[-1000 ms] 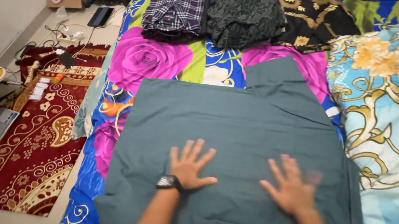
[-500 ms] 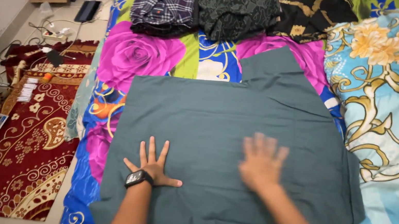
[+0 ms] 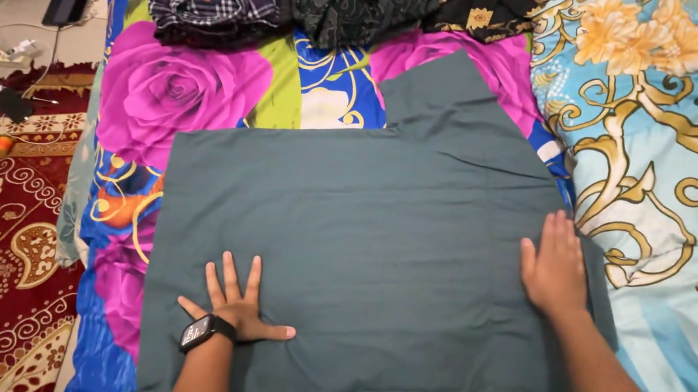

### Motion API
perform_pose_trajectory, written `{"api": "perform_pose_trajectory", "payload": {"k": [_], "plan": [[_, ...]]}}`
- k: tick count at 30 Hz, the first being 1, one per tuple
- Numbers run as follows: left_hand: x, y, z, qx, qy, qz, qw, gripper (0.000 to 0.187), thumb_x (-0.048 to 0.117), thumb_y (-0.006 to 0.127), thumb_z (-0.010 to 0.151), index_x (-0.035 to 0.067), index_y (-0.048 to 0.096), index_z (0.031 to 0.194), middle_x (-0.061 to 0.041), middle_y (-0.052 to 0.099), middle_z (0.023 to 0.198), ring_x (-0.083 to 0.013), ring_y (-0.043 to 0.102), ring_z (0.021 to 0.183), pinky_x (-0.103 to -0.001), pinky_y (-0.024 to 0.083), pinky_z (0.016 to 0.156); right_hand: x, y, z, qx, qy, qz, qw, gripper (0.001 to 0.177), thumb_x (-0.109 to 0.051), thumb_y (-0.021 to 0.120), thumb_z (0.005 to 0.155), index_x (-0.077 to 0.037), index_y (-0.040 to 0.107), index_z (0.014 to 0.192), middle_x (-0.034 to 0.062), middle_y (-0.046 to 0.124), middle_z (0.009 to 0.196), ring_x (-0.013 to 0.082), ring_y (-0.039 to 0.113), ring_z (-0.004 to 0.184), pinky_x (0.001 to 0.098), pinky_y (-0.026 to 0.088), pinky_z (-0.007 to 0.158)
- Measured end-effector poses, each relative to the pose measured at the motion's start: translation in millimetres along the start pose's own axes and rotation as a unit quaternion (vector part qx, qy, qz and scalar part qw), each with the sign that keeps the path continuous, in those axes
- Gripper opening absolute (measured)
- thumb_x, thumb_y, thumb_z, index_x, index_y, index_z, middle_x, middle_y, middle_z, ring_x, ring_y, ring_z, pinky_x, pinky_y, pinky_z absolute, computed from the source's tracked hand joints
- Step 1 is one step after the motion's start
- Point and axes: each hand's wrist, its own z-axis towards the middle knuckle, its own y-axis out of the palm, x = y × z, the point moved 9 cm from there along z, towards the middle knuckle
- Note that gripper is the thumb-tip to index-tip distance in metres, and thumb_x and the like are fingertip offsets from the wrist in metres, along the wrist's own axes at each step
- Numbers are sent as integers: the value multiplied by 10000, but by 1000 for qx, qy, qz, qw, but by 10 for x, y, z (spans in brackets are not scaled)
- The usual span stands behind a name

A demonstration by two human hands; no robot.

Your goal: Folding various items of clothing on a bed.

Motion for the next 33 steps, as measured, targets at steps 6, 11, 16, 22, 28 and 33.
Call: {"api": "perform_pose_trajectory", "payload": {"k": [6, 11, 16, 22, 28, 33], "plan": [[-6, 54, 69, -6, -10, 11, 1000, 1527, 927, 750, 580, 407, -266, 1594, -97, -430, 1653, -374, -352, 1532, -818, -21, 1093, -1396, -316, -178, -8, 54, -53, 997, 693, -494, 582, 915, -96, 492, 1475, 257, 349, 1573, 581, 256, 1429, 795, 163, 1083], [-33, 81, 127, 11, -11, 16, 1000, 1543, 929, 759, 564, 420, -271, 1593, -105, -432, 1648, -373, -326, 1531, -813, -20, 1100, -2640, -335, -649, -47, -290, 103, 950, 622, -463, 634, 926, -205, 535, 1483, 188, 372, 1579, 411, 342, 1453, 766, 162, 1095], [-22, 54, 82, 13, -9, 7, 1000, 1535, 929, 752, 574, 416, -284, 1585, -110, -452, 1637, -373, -348, 1533, -818, -25, 1095, -1081, -291, -367, -67, -116, 15, 991, 637, -408, 618, 942, -173, 477, 1517, 124, 353, 1638, 364, 305, 1514, 688, 245, 1154], [-16, 25, 79, 21, 4, -6, 1000, 1544, 909, 764, 550, 409, -254, 1598, -100, -407, 1662, -371, -338, 1539, -832, -19, 1094, 194, -88, -486, 54, -58, 88, 993, 723, -401, 488, 1013, 19, 278, 1562, 305, 266, 1641, 458, 213, 1524, 707, 197, 1177], [33, -37, -75, 39, 14, -24, 999, 1566, 868, 811, 534, 391, -223, 1609, -109, -388, 1673, -385, -332, 1543, -850, -21, 1090, -1334, -198, -274, -30, -26, -78, 996, 639, -438, 501, 961, -137, 434, 1522, 155, 326, 1626, 405, 239, 1512, 723, 98, 1161], [477, 13, 420, 251, 4, 45, 967, 1100, 547, 813, 752, 158, 188, 1569, -248, 45, 1679, -500, 115, 1513, -798, 205, 1133, -1558, 211, -503, 1, -61, 31, 998, 556, -391, 493, 1002, -168, 482, 1511, 92, 388, 1627, 359, 289, 1536, 683, 125, 1222]]}}
